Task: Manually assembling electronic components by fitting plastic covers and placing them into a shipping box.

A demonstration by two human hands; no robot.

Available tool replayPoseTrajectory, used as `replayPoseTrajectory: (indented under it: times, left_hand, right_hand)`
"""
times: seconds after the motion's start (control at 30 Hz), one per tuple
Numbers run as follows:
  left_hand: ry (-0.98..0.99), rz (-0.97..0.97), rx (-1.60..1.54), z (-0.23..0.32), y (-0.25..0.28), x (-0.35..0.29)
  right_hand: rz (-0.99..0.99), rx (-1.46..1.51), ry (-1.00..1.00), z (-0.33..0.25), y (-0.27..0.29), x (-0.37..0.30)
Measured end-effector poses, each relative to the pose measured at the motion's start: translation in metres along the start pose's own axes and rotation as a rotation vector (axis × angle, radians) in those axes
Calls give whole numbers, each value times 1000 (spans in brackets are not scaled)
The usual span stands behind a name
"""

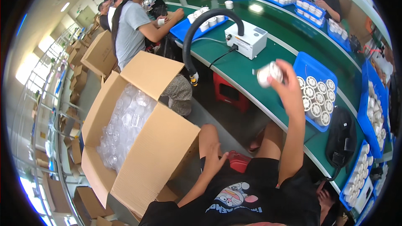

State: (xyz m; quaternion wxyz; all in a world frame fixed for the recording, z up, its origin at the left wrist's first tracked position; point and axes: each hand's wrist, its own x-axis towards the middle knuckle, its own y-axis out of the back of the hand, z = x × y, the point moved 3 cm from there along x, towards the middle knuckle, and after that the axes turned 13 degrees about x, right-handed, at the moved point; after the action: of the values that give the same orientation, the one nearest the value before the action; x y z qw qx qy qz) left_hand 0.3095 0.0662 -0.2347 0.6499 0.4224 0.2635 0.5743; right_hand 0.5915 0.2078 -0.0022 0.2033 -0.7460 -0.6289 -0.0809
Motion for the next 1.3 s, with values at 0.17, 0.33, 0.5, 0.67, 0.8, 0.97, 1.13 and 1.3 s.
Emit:
replayPoseTrajectory:
  times: [0.17, 0.33, 0.5, 0.67, 0.8, 0.97, 1.13, 1.3]
  left_hand:
    - [-148, -271, -311, 23, -133, -5]
    - [-145, -709, 180, 1, -206, -11]
    - [-188, -1099, 67, -37, -253, -3]
    - [-136, -1283, 170, -36, -253, 9]
    - [-86, -1149, 210, -17, -248, 13]
    - [-69, -1031, 517, -40, -284, 10]
    - [-44, -1034, 313, -46, -278, 31]
    - [-29, -626, 21, -64, -270, 26]
  right_hand:
    - [104, -530, 132, 17, 61, 113]
    - [249, -841, 170, 59, 163, 187]
    - [270, -1109, 45, 85, 284, 242]
    - [342, -1334, 43, 100, 337, 284]
    - [392, -1449, 80, 137, 365, 282]
    - [311, -1437, -179, 143, 366, 284]
    - [218, -1398, -60, 102, 308, 255]
    - [36, -1257, 42, 49, 216, 158]
